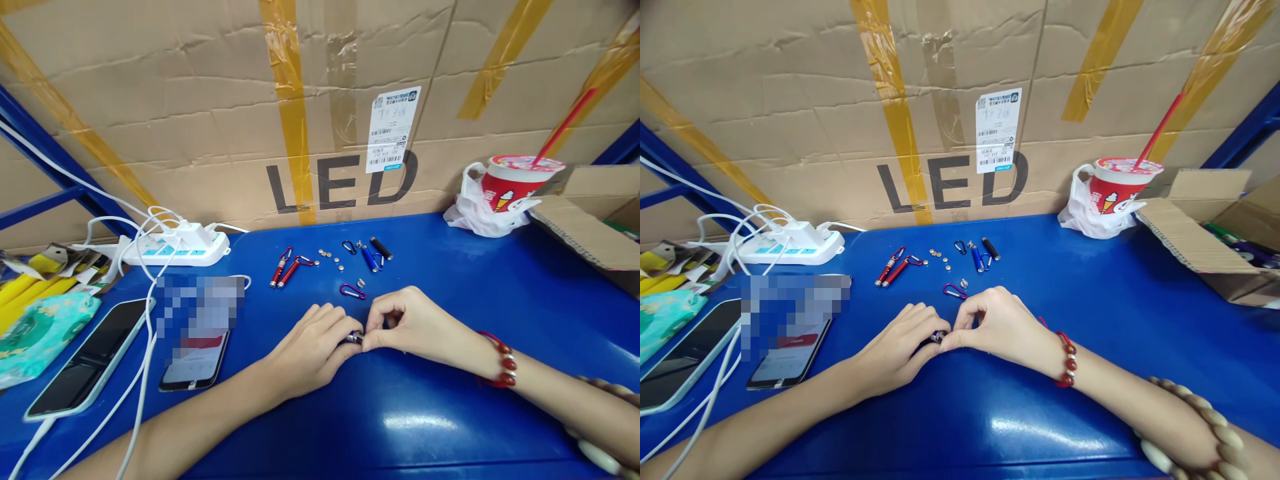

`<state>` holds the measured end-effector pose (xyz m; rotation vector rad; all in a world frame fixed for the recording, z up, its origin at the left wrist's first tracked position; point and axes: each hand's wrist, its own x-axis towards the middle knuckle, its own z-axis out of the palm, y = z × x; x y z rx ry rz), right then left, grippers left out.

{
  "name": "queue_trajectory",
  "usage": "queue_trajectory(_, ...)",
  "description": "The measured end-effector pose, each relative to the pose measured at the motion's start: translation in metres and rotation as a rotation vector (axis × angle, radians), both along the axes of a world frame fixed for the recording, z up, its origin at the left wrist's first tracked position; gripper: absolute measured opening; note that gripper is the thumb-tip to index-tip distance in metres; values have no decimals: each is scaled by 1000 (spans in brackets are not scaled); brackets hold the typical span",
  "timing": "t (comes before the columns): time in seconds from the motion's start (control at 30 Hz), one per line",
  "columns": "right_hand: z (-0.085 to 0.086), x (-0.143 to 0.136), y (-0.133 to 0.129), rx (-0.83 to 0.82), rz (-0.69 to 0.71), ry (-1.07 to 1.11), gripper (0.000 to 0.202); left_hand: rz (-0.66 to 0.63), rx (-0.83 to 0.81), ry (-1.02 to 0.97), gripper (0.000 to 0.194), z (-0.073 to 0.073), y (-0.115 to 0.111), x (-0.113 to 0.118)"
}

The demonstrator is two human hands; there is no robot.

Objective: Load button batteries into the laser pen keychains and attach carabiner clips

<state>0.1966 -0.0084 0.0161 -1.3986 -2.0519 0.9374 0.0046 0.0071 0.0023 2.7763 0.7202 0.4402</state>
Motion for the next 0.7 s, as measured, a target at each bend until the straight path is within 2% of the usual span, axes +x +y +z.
queue_trajectory(0.2,1,1,0,-20,6,-15,27,-7,-28,1,12,2,-2,-1)
queue_trajectory(0.37,1,0,-2,-34,3,5,27,-32,-72,-28,20,6,-3,-3)
queue_trajectory(0.6,2,-5,-2,-327,62,283,28,-41,-55,-21,26,6,-2,-4)
queue_trajectory(0.7,2,-6,0,-372,68,325,26,-19,-19,-17,27,7,-4,-3)
